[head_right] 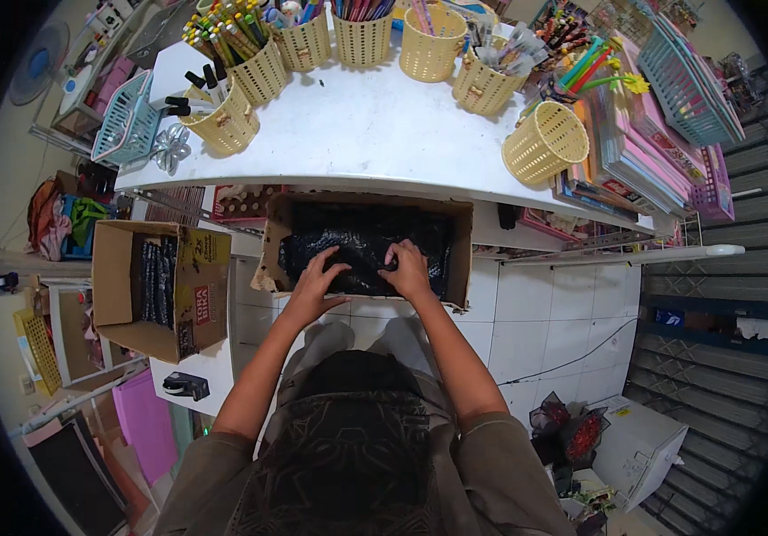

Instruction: The recorder prepares stationery items and pens, packages them safely inside a black bubble wrap protective sleeve, and organizes the orders into a large shipping box.

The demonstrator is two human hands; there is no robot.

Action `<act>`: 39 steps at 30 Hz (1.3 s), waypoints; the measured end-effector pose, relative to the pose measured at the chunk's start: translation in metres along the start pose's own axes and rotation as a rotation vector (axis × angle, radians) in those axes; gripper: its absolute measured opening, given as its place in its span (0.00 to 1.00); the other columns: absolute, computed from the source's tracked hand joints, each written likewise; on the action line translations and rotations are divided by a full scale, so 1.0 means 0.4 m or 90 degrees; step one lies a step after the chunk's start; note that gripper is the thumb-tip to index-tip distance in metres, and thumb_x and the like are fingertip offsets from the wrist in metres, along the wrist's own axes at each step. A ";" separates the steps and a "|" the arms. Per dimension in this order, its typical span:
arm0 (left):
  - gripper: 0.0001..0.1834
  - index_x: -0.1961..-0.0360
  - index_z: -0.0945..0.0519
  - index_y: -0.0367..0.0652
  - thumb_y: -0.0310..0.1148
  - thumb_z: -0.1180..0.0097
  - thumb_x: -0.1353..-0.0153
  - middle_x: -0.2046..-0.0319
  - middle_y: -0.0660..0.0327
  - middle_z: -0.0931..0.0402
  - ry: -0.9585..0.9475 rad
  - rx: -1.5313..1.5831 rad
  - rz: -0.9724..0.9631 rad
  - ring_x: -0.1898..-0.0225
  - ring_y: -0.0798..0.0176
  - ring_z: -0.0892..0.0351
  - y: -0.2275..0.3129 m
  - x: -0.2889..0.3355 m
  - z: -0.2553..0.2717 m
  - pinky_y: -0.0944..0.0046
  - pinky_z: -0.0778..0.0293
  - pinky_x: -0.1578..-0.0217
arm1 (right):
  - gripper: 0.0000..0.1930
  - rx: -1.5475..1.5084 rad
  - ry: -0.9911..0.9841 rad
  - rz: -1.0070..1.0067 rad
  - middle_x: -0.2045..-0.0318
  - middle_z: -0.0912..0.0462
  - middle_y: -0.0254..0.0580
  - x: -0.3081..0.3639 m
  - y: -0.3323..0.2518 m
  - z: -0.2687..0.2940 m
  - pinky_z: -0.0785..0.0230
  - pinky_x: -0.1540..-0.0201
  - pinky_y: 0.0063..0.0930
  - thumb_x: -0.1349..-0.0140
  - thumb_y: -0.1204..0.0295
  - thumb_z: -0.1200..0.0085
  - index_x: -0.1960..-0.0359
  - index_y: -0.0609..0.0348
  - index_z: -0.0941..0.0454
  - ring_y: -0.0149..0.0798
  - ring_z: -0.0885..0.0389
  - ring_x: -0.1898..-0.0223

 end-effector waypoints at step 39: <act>0.12 0.61 0.12 0.37 0.29 0.22 0.44 0.48 0.53 0.13 0.089 -0.091 -0.214 0.48 0.46 0.11 -0.010 -0.156 0.033 0.48 0.16 0.47 | 0.27 0.084 0.038 0.223 0.49 0.12 0.47 -0.007 -0.119 0.139 0.23 0.41 0.49 0.50 0.79 0.27 0.45 0.59 0.18 0.56 0.17 0.43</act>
Point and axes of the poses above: each hand's wrist, its own x-axis away from the middle knuckle, its own z-axis out of the back of the hand, y = z × x, the point moved 7 cm from there along -x, towards the middle knuckle
